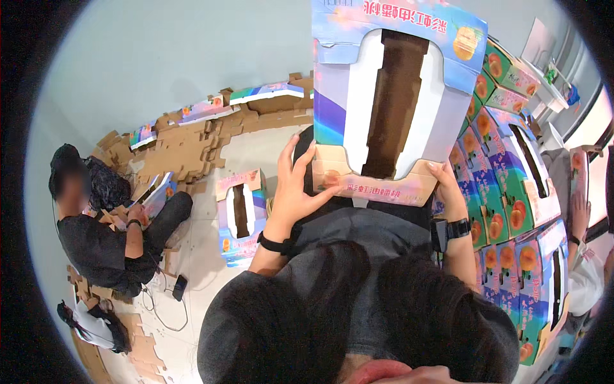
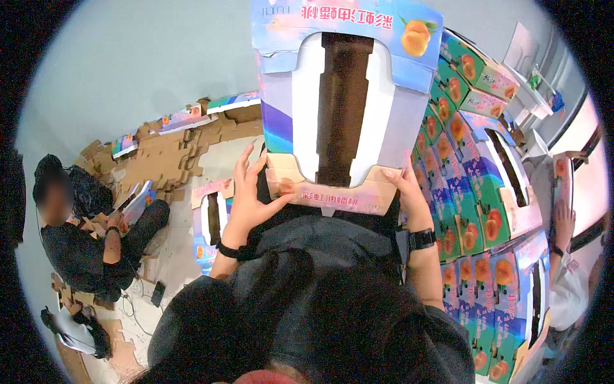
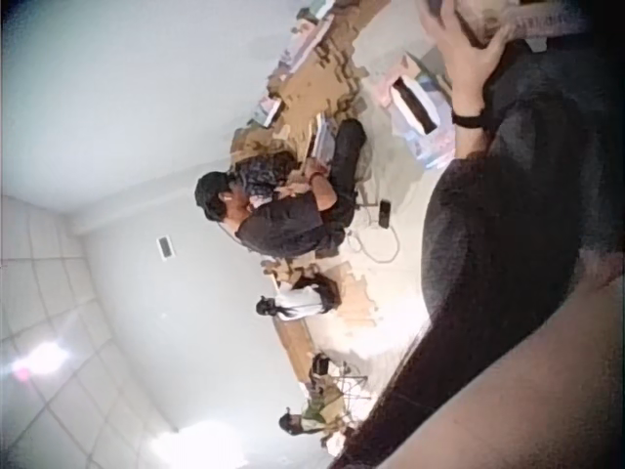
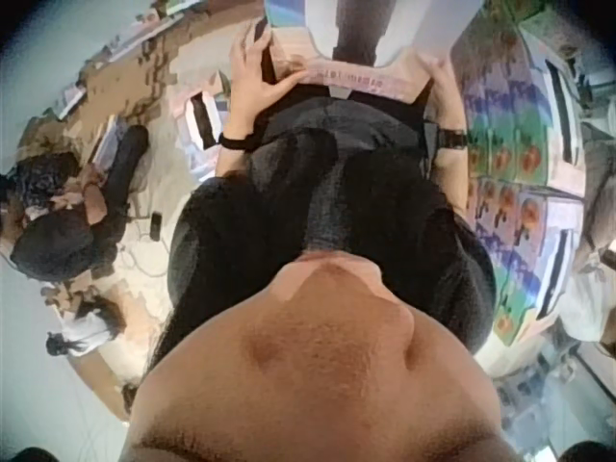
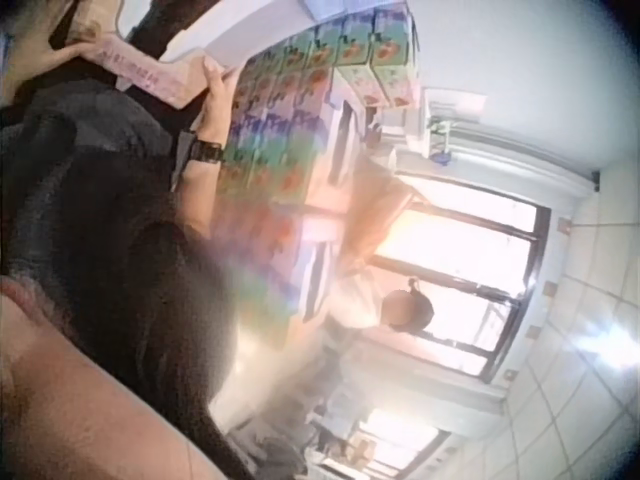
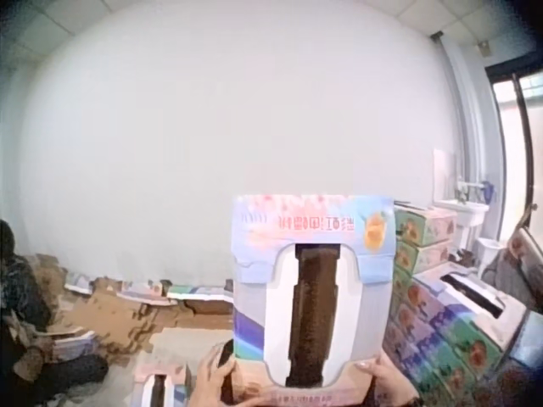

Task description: Assemble cardboard boxes for shipping fruit.

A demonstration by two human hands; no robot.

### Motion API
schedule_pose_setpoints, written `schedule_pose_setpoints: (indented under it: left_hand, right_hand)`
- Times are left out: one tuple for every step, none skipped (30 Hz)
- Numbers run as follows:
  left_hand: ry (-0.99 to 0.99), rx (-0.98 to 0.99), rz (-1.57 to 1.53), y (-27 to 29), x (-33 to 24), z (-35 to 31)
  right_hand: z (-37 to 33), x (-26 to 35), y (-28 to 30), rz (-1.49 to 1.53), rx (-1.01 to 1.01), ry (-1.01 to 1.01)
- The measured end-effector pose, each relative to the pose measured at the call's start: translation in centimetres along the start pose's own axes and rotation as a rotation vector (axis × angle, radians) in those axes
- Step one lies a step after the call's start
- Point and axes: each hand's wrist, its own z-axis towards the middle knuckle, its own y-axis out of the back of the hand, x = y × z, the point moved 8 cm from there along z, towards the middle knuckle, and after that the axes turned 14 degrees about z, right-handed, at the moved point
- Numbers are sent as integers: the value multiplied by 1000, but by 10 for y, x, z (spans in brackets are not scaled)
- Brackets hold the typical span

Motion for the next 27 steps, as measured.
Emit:
schedule_pose_setpoints:
  left_hand:
    - [1, 57, 47, 1, 0, 0]
    - [2, 55, 48, 4, 1, 0]
    - [14, 68, 27, 4, 3, 0]
    - [24, 82, 5, 3, 4, 0]
    - [24, 82, 3, 3, 3, 0]
    - [11, 71, -12, 3, 1, 0]
    - [-2, 60, -26, 3, 0, 0]
    - [-7, 61, -31, 2, -2, 1]
    - [-38, 1, -32, 5, -8, 4]
    - [-58, -63, -18, 14, -14, 3]
    - [-55, -66, -11, 19, -19, 4]
    - [-125, -35, 21, 22, -32, 6]
    - [-197, -5, 44, 18, -43, 6]
    - [-212, 27, -4, 9, -45, 4]
    - [-211, 21, -3, 4, -50, 2]
    - [-177, 43, 27, -2, -53, 0]
    - [-147, 66, 57, -8, -53, -2]
    - [-172, 127, 134, -19, -50, -10]
    - [-193, 123, 120, -27, -51, -13]
    - [-223, 100, 123, -33, -52, -15]
    - [-253, 76, 124, -38, -53, -14]
    - [-222, 128, 217, -33, -48, -13]
    - [-220, 124, 231, -28, -47, -14]
    - [-147, 24, 191, -16, -42, -13]
    - [-79, -78, 141, -7, -37, -12]
    - [-30, -95, 144, -2, -34, -10]
    - [-28, -101, 151, 0, -34, -8]
  right_hand:
    - [-1, -1, 1, 6, -8, -12]
    - [1, -2, 2, 5, -5, -12]
    - [2, -4, 5, -6, -1, -9]
    - [3, -5, 8, -16, 1, -6]
    - [3, -5, 9, -18, 0, -5]
    - [2, -5, 10, -20, 2, -5]
    - [2, -5, 11, -20, 4, -4]
    - [0, -4, 12, -22, -1, 0]
    - [-1, -3, 15, -38, -12, -4]
    - [-1, -4, 13, -49, -7, -16]
    - [0, -5, 10, -47, 0, -18]
    - [1, -6, 6, -45, 11, -5]
    - [1, -5, 4, -49, 16, 10]
    - [0, -5, 4, -53, 19, 12]
    - [-1, -5, 3, -62, 23, 5]
    - [-2, -4, 1, -72, 26, 2]
    - [-2, -3, 0, -73, 29, 12]
    - [-3, -3, -4, -58, 39, 16]
    - [-8, -1, -2, -47, 29, 30]
    - [-11, 0, 2, -58, 12, 19]
    - [-14, 3, 8, -63, -6, 37]
    - [-12, 0, 4, -59, 21, 19]
    - [-11, -3, -1, -55, 46, 1]
    - [-10, -2, -5, -48, 59, 2]
    - [-10, -1, -8, -57, 66, 9]
    - [-9, 0, -11, -65, 75, 15]
    - [-9, -1, -13, -64, 84, 16]
